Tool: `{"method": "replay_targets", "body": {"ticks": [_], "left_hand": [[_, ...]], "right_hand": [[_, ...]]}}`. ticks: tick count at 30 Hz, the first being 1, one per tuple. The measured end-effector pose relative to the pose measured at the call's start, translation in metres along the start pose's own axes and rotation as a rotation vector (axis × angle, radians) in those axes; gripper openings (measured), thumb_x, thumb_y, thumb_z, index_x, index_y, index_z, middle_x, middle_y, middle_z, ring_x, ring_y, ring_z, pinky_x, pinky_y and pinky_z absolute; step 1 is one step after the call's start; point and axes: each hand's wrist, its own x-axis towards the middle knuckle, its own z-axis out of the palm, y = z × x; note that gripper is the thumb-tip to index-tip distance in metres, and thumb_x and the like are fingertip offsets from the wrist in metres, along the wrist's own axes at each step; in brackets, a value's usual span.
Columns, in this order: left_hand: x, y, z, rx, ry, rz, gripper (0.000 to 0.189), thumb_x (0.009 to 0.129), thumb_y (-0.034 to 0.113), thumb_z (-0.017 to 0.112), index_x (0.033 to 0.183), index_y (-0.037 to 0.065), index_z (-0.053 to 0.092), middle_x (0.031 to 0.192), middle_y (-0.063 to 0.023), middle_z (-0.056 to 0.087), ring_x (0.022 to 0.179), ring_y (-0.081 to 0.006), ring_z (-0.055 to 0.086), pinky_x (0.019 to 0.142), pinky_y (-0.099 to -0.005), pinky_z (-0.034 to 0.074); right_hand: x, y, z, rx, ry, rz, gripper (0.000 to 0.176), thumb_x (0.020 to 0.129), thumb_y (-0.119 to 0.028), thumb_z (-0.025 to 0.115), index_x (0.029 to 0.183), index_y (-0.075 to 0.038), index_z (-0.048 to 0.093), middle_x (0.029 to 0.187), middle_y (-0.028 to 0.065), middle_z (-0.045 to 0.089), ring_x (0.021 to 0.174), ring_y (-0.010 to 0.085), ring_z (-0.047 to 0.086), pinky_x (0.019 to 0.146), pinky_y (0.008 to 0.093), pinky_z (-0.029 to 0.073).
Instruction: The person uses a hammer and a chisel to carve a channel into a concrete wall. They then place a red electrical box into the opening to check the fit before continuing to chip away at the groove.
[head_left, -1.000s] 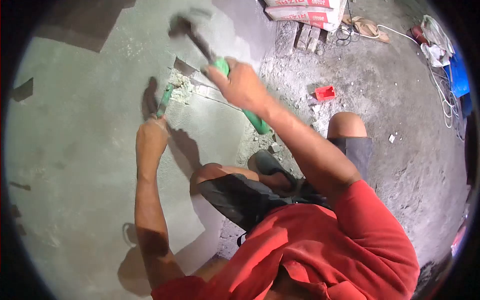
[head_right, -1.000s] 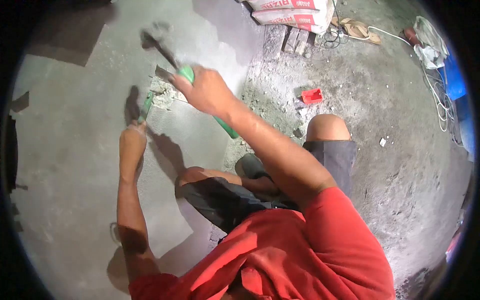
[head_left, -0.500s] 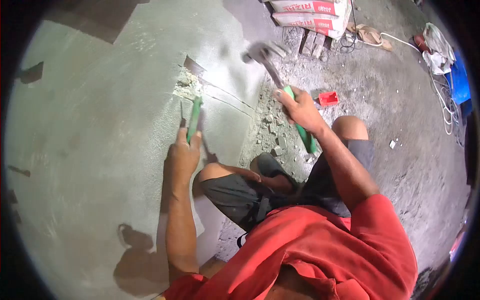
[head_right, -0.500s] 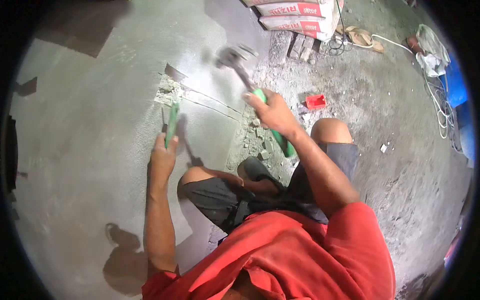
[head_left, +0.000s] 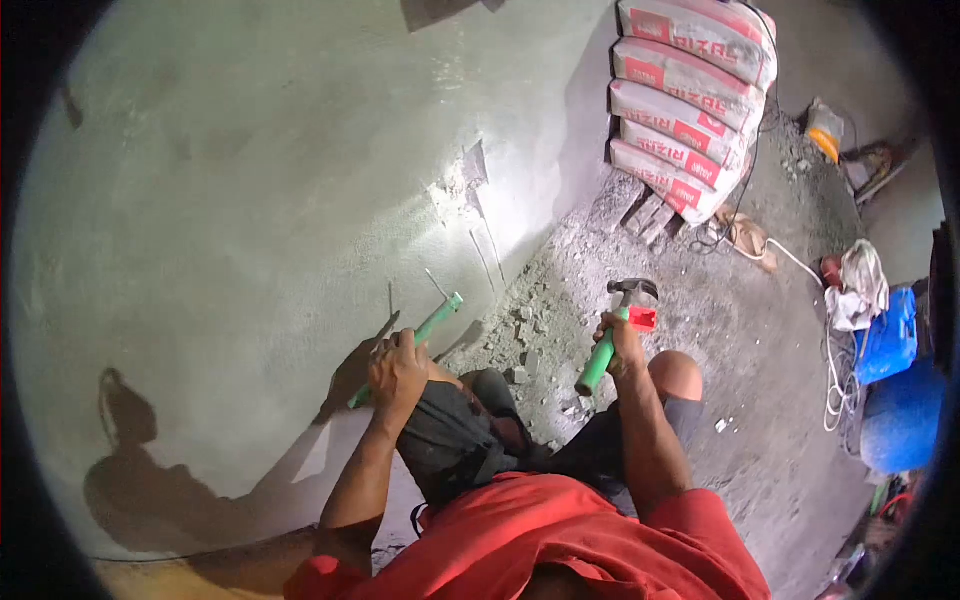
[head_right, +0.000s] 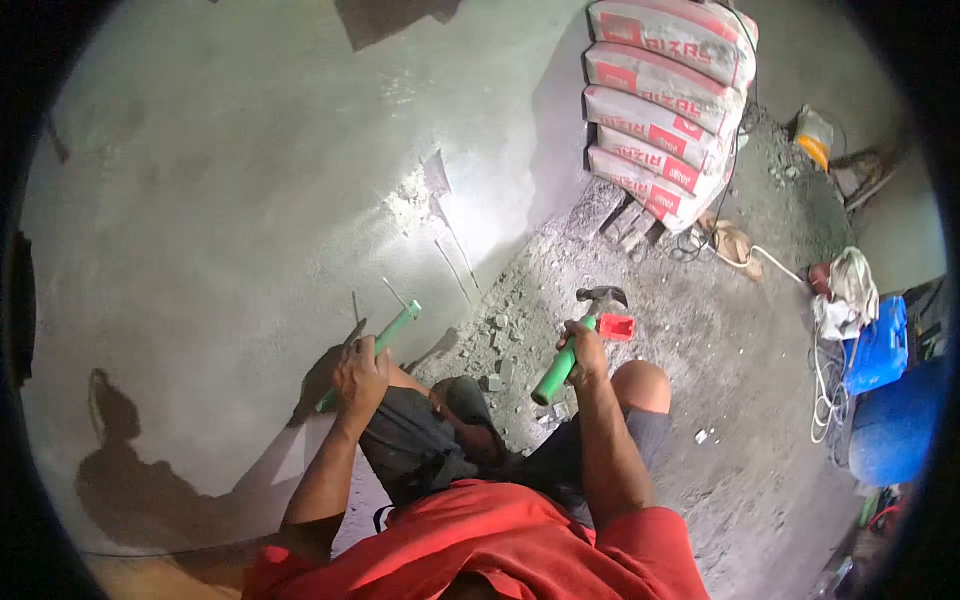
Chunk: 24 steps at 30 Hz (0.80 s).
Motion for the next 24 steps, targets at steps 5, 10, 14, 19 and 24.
{"method": "replay_targets", "body": {"ticks": [5,10,14,19,24], "left_hand": [[0.015,-0.002,-0.003,-0.244,0.033,-0.084,0.027,0.093,0.023,0.067,0.109,0.003,0.06,0.087,-0.0157,0.067,0.08,-0.0333,0.068,0.066,-0.0446,0.053],[0.082,0.02,-0.025,-0.378,-0.064,0.028,0.032,0.094,0.027,0.066,0.112,0.002,0.063,0.095,-0.0216,0.069,0.09,-0.0365,0.069,0.071,-0.0454,0.054],[0.135,0.037,-0.025,-0.457,-0.127,-0.123,0.036,0.094,0.032,0.064,0.113,0.002,0.063,0.101,-0.0243,0.069,0.093,-0.0404,0.068,0.076,-0.0466,0.053],[0.137,0.068,-0.027,-0.421,-0.358,-0.291,0.046,0.094,0.037,0.059,0.116,-0.003,0.059,0.109,-0.0289,0.066,0.101,-0.045,0.065,0.087,-0.0517,0.049],[0.128,0.078,0.007,-0.706,-0.33,-0.365,0.047,0.096,0.035,0.055,0.115,-0.008,0.055,0.105,-0.0339,0.064,0.101,-0.0481,0.063,0.086,-0.053,0.048]], "right_hand": [[-0.019,0.011,-0.002,-0.02,-0.088,0.042,0.019,0.089,-0.022,0.064,0.099,-0.009,0.056,0.075,0.003,0.056,0.058,0.0154,0.056,0.048,0.033,0.047],[-0.039,0.016,0.001,0.006,-0.13,0.048,0.019,0.087,-0.02,0.065,0.1,-0.009,0.057,0.075,0.0018,0.055,0.059,0.0154,0.056,0.049,0.0331,0.047],[-0.047,0.025,-0.014,-0.016,-0.155,0.054,0.014,0.089,-0.019,0.065,0.093,-0.011,0.054,0.072,0.0004,0.054,0.056,0.0147,0.054,0.05,0.0326,0.048],[-0.056,0.021,-0.028,-0.073,-0.185,0.029,0.014,0.088,-0.019,0.066,0.09,-0.009,0.056,0.071,0.001,0.054,0.055,0.0141,0.054,0.052,0.0312,0.048],[-0.092,-0.004,-0.011,-0.325,-0.161,-0.161,0.017,0.087,-0.017,0.068,0.092,-0.003,0.06,0.072,0.0036,0.058,0.053,0.0138,0.056,0.05,0.0281,0.045]]}}
